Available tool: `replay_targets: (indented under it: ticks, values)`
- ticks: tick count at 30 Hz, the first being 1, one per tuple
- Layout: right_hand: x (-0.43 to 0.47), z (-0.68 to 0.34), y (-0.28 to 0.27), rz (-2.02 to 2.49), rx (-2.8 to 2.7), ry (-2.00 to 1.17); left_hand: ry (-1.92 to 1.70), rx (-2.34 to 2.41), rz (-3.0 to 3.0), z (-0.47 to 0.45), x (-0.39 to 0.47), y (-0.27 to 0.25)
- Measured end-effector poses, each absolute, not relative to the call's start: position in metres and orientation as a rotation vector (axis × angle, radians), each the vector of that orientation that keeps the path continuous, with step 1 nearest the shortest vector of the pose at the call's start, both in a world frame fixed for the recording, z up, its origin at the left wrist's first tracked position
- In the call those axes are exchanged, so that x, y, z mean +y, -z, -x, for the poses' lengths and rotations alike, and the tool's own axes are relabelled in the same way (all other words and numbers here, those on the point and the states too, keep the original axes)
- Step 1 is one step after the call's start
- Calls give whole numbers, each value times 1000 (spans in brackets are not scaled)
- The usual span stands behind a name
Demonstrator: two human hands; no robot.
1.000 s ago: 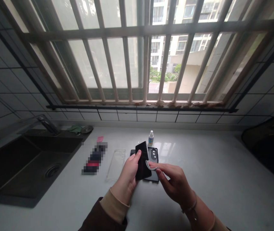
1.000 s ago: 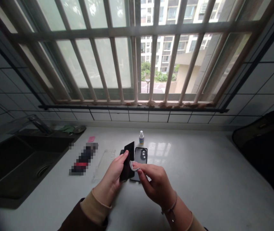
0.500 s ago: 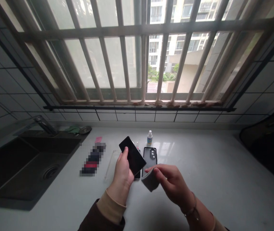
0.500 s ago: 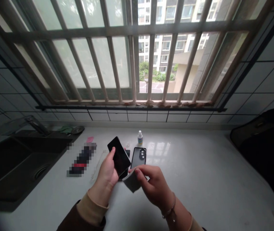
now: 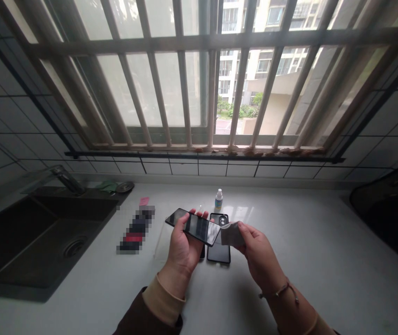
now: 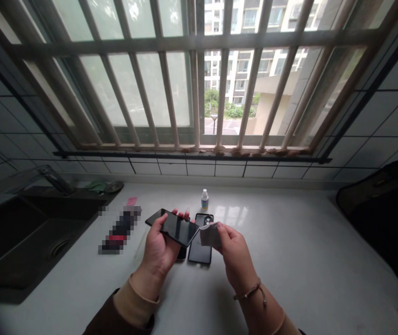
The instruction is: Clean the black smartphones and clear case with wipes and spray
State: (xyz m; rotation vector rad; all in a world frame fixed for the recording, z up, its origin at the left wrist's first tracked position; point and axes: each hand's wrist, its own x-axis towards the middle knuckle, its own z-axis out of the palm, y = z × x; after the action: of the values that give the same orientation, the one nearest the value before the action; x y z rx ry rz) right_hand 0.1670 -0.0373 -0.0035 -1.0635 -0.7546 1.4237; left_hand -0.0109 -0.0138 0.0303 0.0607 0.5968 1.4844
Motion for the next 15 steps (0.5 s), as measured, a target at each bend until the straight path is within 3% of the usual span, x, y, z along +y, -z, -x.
replay_targets:
  ticks: [11,15]
  values:
    - [-34,-163,11,1091,-609,-1281,-1558,639,-149,4,-13,-20]
    - [-34,-162,10,1056,-684,-1370,-1549,676,-183,1,-15,-19]
